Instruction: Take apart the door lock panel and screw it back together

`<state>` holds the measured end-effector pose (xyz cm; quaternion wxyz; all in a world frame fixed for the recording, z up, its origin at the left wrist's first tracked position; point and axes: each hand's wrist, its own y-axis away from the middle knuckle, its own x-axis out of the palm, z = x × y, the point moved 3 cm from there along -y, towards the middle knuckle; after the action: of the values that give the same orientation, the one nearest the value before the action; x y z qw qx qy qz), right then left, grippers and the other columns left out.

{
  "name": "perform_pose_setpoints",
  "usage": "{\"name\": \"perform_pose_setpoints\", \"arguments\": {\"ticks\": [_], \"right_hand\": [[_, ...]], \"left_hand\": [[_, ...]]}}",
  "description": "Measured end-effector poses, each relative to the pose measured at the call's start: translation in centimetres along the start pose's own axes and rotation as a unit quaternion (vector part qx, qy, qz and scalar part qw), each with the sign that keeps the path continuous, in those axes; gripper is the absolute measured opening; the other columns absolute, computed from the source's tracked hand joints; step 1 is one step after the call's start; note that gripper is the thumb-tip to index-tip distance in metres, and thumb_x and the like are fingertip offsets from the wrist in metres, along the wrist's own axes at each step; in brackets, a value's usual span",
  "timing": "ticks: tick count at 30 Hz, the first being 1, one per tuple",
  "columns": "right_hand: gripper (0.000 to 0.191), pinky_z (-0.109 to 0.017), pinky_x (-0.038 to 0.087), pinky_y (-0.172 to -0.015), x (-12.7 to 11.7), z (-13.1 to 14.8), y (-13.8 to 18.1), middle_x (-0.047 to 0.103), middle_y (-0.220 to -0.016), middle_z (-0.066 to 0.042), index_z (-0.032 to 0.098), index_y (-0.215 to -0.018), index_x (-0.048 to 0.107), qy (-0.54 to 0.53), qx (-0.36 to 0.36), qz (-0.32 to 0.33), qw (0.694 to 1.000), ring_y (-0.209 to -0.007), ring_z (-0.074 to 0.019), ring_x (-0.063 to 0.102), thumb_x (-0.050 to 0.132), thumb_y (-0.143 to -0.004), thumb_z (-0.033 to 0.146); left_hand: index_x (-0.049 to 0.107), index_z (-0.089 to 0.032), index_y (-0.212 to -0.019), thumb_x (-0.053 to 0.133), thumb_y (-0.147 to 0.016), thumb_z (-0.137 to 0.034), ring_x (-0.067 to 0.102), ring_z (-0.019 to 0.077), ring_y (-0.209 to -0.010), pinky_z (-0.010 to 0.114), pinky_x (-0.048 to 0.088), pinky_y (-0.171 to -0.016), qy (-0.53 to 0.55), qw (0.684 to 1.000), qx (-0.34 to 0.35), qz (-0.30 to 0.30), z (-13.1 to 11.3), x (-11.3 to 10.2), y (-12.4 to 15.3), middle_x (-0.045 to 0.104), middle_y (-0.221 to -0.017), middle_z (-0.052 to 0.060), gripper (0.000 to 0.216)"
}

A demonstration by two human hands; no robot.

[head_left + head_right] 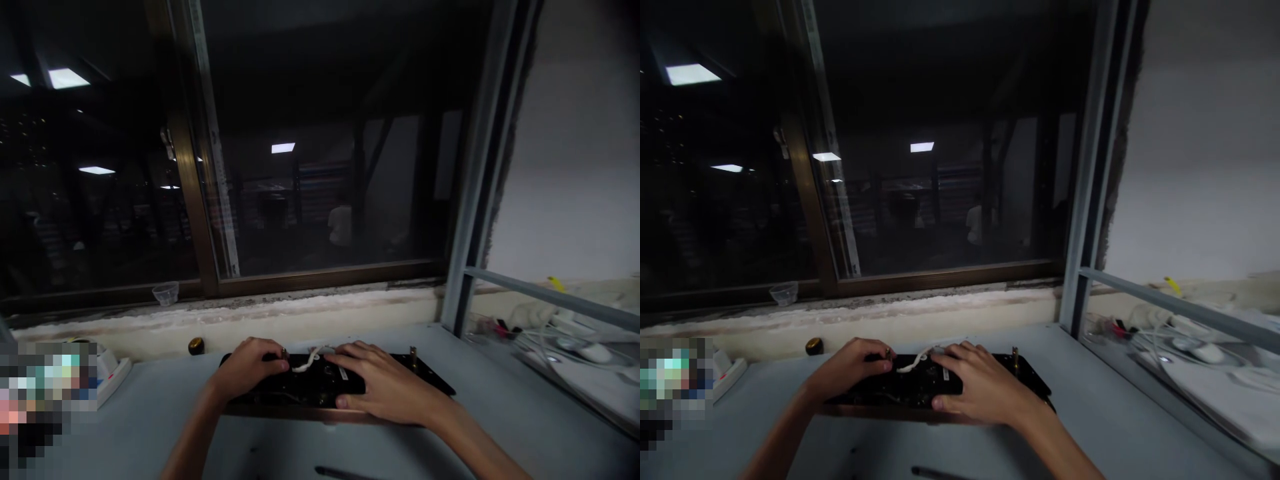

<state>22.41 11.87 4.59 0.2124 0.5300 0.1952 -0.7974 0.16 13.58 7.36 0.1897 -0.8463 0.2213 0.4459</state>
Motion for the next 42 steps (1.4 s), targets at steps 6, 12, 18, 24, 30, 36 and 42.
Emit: {"name": "perform_pose_setpoints", "arguments": {"ticks": [6,12,18,24,30,36,42], "right_hand": [[0.072,-0.053,0.026,-0.098,-0.3,0.4,0.0,0.043,-0.134,-0.012,0.027,-0.13,0.044,0.019,0.0,-0.008,1.0,-0.122,-0.0343,0.036,0.046,-0.069,0.067],[0.043,-0.04,0.038,-0.094,-2.8,0.3,2.0,0.06,-0.113,-0.009,0.023,-0.108,0.061,-0.079,-0.079,-0.212,0.971,-0.107,-0.0217,0.053,0.034,-0.085,0.048],[0.046,-0.041,0.046,-0.085,-2.8,-5.1,4.8,0.066,-0.103,-0.008,0.022,-0.101,0.06,-0.156,0.177,-0.381,0.894,-0.097,-0.0257,0.059,0.051,-0.071,0.054],[0.046,-0.038,0.048,-0.081,-0.9,-6.1,4.9,0.071,-0.087,-0.008,0.019,-0.101,0.061,-0.254,0.165,-0.333,0.893,-0.083,-0.0235,0.065,0.046,-0.073,0.052],[0.051,-0.039,0.049,-0.078,-0.8,-5.6,5.6,0.07,-0.089,-0.01,0.018,-0.102,0.061,-0.272,0.155,-0.329,0.891,-0.078,-0.024,0.065,0.045,-0.073,0.057],[0.045,-0.037,0.047,-0.082,-0.3,-6.1,5.9,0.07,-0.086,-0.007,0.02,-0.099,0.061,-0.251,0.152,-0.303,0.907,-0.086,-0.0238,0.064,0.042,-0.077,0.054],[0.044,-0.039,0.044,-0.088,1.1,-7.0,5.3,0.066,-0.104,-0.009,0.019,-0.096,0.062,-0.216,0.188,-0.301,0.909,-0.099,-0.0264,0.059,0.048,-0.072,0.053]], "left_hand": [[0.064,-0.02,-0.076,0.047,-0.081,-0.028,0.058,0.0155,-0.08,0.021,0.038,-0.072,-0.051,0.999,0.008,-0.004,-0.7,-0.1,0.1,0.066,-0.083,0.0,0.02],[0.063,-0.02,-0.079,0.046,-0.082,-0.025,0.058,0.0157,-0.084,0.021,0.038,-0.074,-0.072,0.997,0.003,-0.013,-0.6,0.1,0.4,0.066,-0.088,0.0,0.018],[0.062,-0.021,-0.083,0.045,-0.082,-0.026,0.058,0.0159,-0.087,0.022,0.038,-0.076,-0.07,0.997,0.02,-0.035,0.0,0.5,0.7,0.065,-0.093,0.001,0.017],[0.061,-0.021,-0.081,0.045,-0.083,-0.025,0.057,0.0152,-0.087,0.022,0.038,-0.078,-0.049,0.998,0.033,-0.032,-0.2,0.3,0.8,0.065,-0.092,0.001,0.017],[0.062,-0.021,-0.079,0.044,-0.083,-0.026,0.057,0.015,-0.087,0.022,0.038,-0.078,-0.035,0.999,0.03,-0.011,-0.3,0.2,0.8,0.065,-0.092,0.0,0.018],[0.061,-0.023,-0.086,0.044,-0.083,-0.026,0.056,0.0158,-0.086,0.023,0.038,-0.077,-0.065,0.998,0.021,-0.015,-0.1,0.4,0.9,0.063,-0.092,0.0,0.017],[0.056,-0.022,-0.086,0.041,-0.083,-0.026,0.056,0.0167,-0.093,0.025,0.038,-0.082,-0.075,0.997,0.017,-0.012,-0.5,1.0,1.3,0.06,-0.106,0.001,0.016]]}}
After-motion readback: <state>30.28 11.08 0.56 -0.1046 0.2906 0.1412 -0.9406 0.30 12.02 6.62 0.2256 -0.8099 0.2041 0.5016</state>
